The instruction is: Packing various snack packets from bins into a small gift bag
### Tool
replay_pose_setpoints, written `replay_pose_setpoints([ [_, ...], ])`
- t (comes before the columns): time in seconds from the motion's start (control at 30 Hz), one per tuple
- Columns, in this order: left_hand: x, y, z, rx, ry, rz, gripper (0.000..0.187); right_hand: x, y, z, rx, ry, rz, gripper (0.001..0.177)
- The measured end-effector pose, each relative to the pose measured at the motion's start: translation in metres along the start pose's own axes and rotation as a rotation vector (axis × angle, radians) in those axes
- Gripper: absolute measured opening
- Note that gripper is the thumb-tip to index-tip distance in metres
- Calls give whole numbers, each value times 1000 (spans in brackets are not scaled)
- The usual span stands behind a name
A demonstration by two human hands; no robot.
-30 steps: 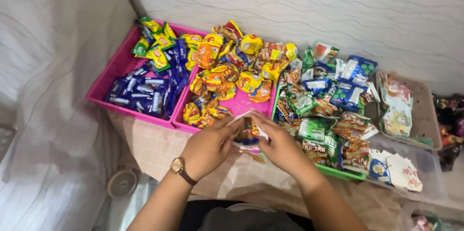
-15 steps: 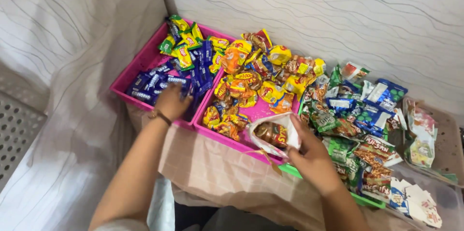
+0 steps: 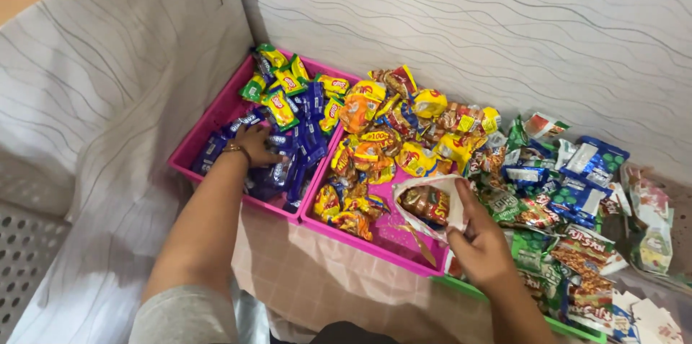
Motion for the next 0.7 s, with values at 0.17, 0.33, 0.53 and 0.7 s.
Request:
replay_pose_setpoints([
  [0.17, 17, -17, 6, 154, 76, 230, 62, 9, 11, 10, -28, 44, -36, 81],
  [0.33, 1, 14, 66, 147, 262, 222, 54, 7, 18, 9, -78, 85, -41, 82],
  [0.53, 5, 5, 45, 93, 187, 40, 54, 11, 19, 6, -84, 100, 34, 82],
  [0.7, 18, -9, 0, 8, 70, -131, 90, 2, 18, -4, -91, -2, 91, 83],
])
Point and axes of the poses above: each hand's wrist, its own z-axis towards the middle knuckle, its own y-axis out of the palm, x = y × z, the point moved 7 cm from there along z, towards the middle knuckle, and after that the axes turned 4 degrees about y, right-handed, at the moved point
